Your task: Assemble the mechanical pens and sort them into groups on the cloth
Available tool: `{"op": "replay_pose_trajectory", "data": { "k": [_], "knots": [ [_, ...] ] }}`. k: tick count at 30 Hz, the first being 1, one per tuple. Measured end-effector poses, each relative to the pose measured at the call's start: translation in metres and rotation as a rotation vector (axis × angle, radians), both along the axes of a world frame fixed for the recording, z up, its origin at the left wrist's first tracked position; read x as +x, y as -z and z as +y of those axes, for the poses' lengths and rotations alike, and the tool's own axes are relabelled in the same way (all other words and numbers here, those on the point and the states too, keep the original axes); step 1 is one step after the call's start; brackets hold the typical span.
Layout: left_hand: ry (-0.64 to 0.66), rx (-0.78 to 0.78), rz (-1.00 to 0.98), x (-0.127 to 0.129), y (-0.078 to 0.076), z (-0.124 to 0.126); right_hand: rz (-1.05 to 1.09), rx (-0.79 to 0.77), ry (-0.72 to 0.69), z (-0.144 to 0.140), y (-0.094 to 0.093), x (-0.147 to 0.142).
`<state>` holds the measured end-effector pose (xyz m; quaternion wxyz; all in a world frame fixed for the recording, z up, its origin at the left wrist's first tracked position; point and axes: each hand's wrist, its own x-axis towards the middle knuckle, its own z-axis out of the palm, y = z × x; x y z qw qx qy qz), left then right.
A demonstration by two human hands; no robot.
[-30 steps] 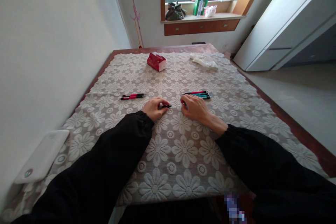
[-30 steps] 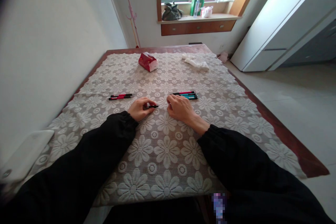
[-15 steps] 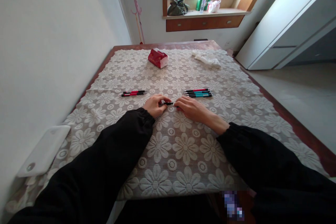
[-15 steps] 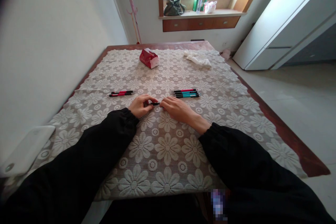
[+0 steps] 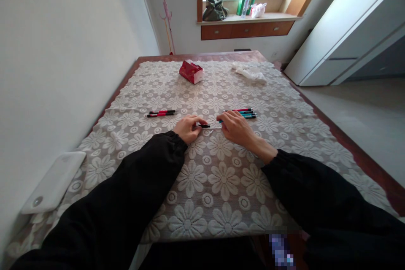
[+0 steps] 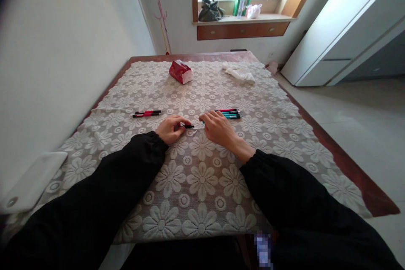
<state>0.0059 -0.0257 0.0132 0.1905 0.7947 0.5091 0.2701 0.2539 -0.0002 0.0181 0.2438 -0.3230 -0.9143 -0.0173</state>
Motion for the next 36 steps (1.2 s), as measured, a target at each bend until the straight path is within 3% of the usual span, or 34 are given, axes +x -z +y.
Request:
{"op": "replay_pose_trajectory", "data": {
  "k": [5,13,36],
  "knots": [
    [0.013,0.045,0.045,0.001,-0.002,-0.002,0.049,-0.062,-0.022,0.002,0.001,0.001],
    [0.012,0.069,0.080,0.002,-0.003,-0.004,-0.030,0.013,-0.260,-0.011,0.000,-0.009],
    [0.019,0.085,0.153,0.003,-0.005,-0.004,-0.021,-0.068,-0.233,-0.004,-0.001,-0.004]
  ]
}}
